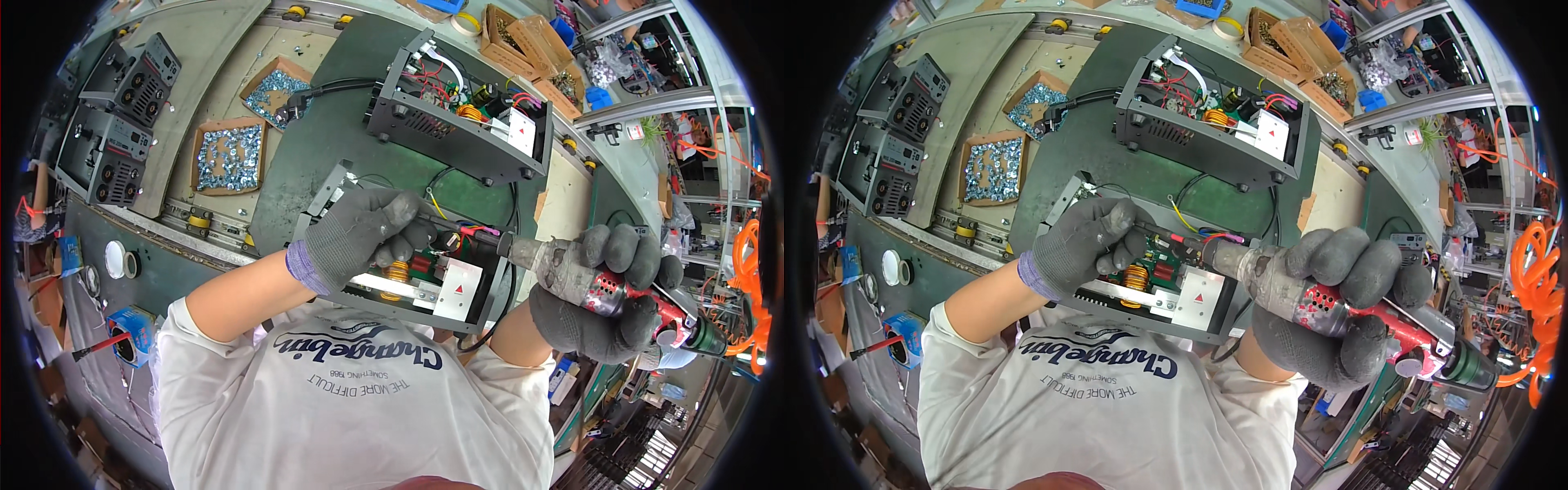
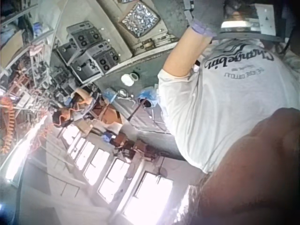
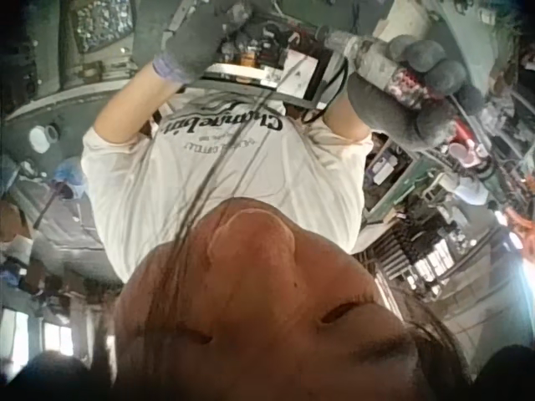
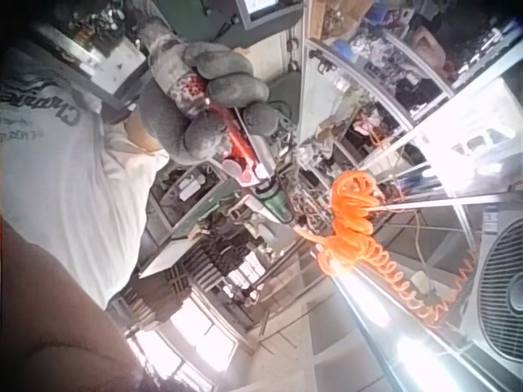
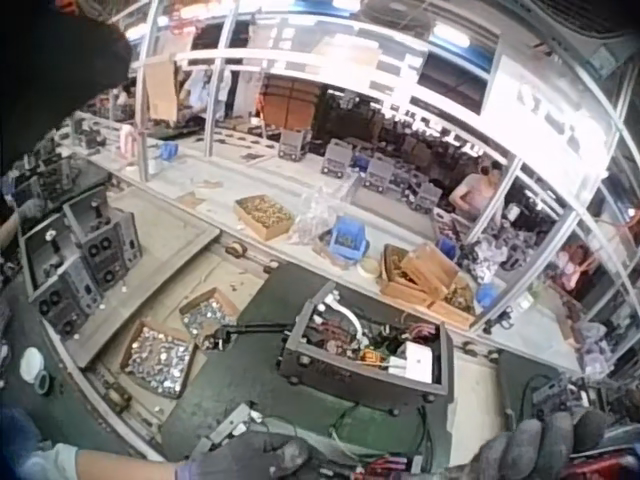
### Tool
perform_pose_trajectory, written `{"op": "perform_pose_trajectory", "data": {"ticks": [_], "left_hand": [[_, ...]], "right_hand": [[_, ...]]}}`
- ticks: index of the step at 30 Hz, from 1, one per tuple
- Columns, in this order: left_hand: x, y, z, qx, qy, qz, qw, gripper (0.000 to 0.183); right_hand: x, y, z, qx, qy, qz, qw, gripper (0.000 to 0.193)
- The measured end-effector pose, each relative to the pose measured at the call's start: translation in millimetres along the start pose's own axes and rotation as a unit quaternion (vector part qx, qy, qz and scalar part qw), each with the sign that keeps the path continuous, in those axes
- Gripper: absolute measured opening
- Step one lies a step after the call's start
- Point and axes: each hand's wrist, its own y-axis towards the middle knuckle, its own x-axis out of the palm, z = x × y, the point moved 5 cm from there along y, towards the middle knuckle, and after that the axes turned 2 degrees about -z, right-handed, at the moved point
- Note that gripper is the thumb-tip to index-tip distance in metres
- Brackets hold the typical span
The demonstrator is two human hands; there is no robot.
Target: The person assembles an electronic device, likely a power supply unit, on a workbench. They connect various colored wires to circuit boards and components, secure a metal bracket using a power drill, and organize the internal wiring. The task involves precise manipulation of small electronic parts and tools.
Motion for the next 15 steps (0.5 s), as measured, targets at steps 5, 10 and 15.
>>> {"op": "perform_pose_trajectory", "data": {"ticks": [5,10,15], "left_hand": [[1,-1,7,0.009,0.031,0.036,0.999,0.045],[6,-4,18,0.007,-0.057,0.022,0.998,0.048],[-14,21,49,0.106,0.296,0.130,0.941,0.046]], "right_hand": [[-3,5,11,0.005,0.039,-0.009,0.999,0.041],[-9,11,16,0.000,0.082,-0.027,0.996,0.042],[-31,17,10,0.000,0.095,0.052,0.994,0.040]]}}
